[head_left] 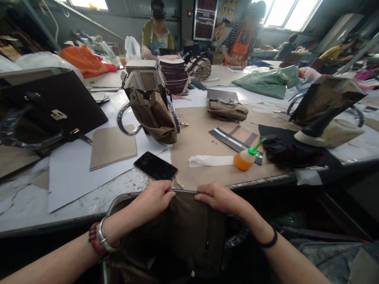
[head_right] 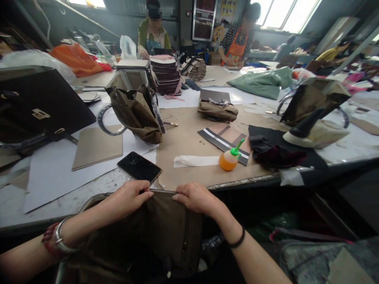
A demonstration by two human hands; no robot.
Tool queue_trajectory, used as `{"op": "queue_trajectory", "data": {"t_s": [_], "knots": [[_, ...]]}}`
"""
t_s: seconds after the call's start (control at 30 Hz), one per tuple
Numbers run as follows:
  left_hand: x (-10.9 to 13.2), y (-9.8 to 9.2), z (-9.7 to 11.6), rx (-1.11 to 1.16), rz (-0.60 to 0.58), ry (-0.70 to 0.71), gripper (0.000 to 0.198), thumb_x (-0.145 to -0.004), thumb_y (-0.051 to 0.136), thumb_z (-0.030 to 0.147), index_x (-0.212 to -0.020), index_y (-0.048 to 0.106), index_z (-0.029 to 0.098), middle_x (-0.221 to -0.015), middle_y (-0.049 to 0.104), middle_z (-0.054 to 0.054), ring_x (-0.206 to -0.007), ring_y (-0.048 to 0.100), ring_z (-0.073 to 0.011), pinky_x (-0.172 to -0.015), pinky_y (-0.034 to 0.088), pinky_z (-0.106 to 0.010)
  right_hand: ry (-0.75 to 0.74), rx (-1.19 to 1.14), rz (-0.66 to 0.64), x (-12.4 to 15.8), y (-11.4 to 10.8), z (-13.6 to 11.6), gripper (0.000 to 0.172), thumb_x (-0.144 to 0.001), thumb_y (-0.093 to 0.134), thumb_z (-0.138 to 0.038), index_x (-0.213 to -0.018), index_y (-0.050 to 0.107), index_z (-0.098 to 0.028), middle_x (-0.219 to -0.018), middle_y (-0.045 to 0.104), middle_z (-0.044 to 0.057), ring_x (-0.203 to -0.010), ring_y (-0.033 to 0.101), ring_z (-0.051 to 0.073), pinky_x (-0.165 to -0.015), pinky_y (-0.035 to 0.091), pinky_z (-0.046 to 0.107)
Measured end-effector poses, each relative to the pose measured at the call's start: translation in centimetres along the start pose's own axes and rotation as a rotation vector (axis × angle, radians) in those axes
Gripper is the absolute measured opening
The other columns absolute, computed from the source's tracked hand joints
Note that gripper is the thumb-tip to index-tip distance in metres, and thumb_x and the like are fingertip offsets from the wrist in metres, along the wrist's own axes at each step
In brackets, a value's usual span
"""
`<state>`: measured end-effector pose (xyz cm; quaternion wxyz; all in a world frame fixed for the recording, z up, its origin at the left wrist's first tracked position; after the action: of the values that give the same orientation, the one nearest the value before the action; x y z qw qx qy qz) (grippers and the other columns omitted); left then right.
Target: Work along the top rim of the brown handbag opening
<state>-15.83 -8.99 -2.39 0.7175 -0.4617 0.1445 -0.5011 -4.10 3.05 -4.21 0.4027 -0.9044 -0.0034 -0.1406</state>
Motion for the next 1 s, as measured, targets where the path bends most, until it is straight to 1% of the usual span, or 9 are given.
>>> {"op": "queue_trajectory", "data": {"t_s": [0.27, 0.47, 0.53, 0.63, 0.7, 0.73, 0.8, 0.87, 1.0], "knots": [[0.0, 0.2, 0.0, 0.037, -0.027, 0.021, 0.022, -0.076, 0.044, 0.02, -0.055, 0.04, 0.018, -0.053, 0.041, 0.004, -0.054, 0.042, -0.0153, -0.049, 0.025, -0.024, -0.01, -0.018, -0.022, -0.1, 0.1, 0.4, 0.023, -0.083, 0.047, -0.032, -0.068, 0.051, -0.016, -0.059, 0.048, -0.002, -0.057, 0.044, 0.011, -0.052, 0.027, 0.022], [-0.4, 0.3, -0.2, -0.012, -0.026, 0.002, 0.024, -0.076, 0.046, 0.017, -0.054, 0.039, 0.018, -0.053, 0.042, 0.004, -0.054, 0.043, -0.015, -0.049, 0.024, -0.024, -0.016, -0.052, -0.031, -0.3, 0.2, 0.7, 0.024, -0.083, 0.048, -0.034, -0.068, 0.052, -0.016, -0.059, 0.048, -0.002, -0.057, 0.043, 0.011, -0.053, 0.028, 0.022], [-0.5, 0.4, -0.2, -0.021, -0.038, -0.003, 0.024, -0.077, 0.047, 0.015, -0.054, 0.039, 0.017, -0.053, 0.043, 0.004, -0.055, 0.044, -0.0148, -0.049, 0.025, -0.023, -0.026, -0.158, -0.072, -0.2, 0.2, 1.0, 0.027, -0.083, 0.046, -0.037, -0.07, 0.055, -0.015, -0.062, 0.05, -0.001, -0.059, 0.045, 0.012, -0.054, 0.031, 0.022], [-0.7, 0.4, -0.3, -0.041, -0.047, -0.021, 0.026, -0.078, 0.048, 0.015, -0.054, 0.038, 0.017, -0.052, 0.042, 0.004, -0.055, 0.044, -0.0145, -0.049, 0.024, -0.023, -0.032, -0.485, -0.122, 0.2, 0.0, 1.7, 0.042, -0.086, 0.037, -0.047, -0.085, 0.06, -0.012, -0.08, 0.058, 0.003, -0.073, 0.051, 0.015, -0.067, 0.038, 0.025], [-0.8, 0.4, -0.5, -0.053, -0.048, -0.037, 0.028, -0.078, 0.049, 0.015, -0.054, 0.037, 0.017, -0.051, 0.041, 0.005, -0.054, 0.044, -0.0143, -0.048, 0.024, -0.023, 0.016, -0.671, -0.098, 0.7, -0.1, 2.6, 0.051, -0.084, 0.036, -0.055, -0.094, 0.06, -0.011, -0.09, 0.06, 0.007, -0.081, 0.052, 0.017, -0.076, 0.038, 0.028], [-0.9, 0.4, -0.5, -0.056, -0.051, -0.045, 0.028, -0.078, 0.049, 0.015, -0.053, 0.037, 0.017, -0.05, 0.04, 0.005, -0.054, 0.044, -0.0143, -0.048, 0.024, -0.023, 0.048, -0.73, -0.079, 1.0, -0.1, 3.0, 0.055, -0.082, 0.037, -0.058, -0.095, 0.06, -0.01, -0.091, 0.06, 0.008, -0.082, 0.052, 0.018, -0.077, 0.038, 0.029], [-1.0, 0.5, -0.6, -0.062, -0.06, -0.052, 0.029, -0.079, 0.05, 0.015, -0.053, 0.037, 0.017, -0.05, 0.04, 0.005, -0.055, 0.045, -0.0143, -0.048, 0.024, -0.023, 0.1, -0.805, -0.043, 1.4, 0.1, 3.7, 0.058, -0.078, 0.041, -0.061, -0.095, 0.061, -0.009, -0.088, 0.06, 0.009, -0.078, 0.052, 0.018, -0.075, 0.039, 0.03], [-1.1, 0.5, -0.7, -0.073, -0.064, -0.054, 0.029, -0.079, 0.05, 0.015, -0.053, 0.038, 0.017, -0.05, 0.041, 0.005, -0.055, 0.045, -0.0145, -0.048, 0.024, -0.023, 0.119, -0.862, -0.033, 1.6, 0.3, 4.0, 0.059, -0.077, 0.042, -0.062, -0.094, 0.061, -0.009, -0.084, 0.06, 0.008, -0.074, 0.051, 0.016, -0.072, 0.038, 0.029], [-1.3, 0.6, -0.8, -0.092, -0.059, -0.062, 0.029, -0.079, 0.05, 0.015, -0.053, 0.039, 0.016, -0.05, 0.041, 0.004, -0.056, 0.046, -0.0148, -0.048, 0.023, -0.023, 0.113, -0.887, -0.059, 1.6, 0.7, 4.0, 0.055, -0.075, 0.046, -0.062, -0.084, 0.06, -0.01, -0.071, 0.055, 0.003, -0.064, 0.047, 0.013, -0.063, 0.036, 0.025]]}}
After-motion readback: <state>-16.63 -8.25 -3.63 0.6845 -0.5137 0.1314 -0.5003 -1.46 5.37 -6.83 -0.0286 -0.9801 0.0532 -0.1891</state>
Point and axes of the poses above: each hand's wrist, its own x-axis away from the middle knuckle, its own y-axis out of the palm, z = x × y, the point moved 5 cm from there along -x, towards the middle knuckle
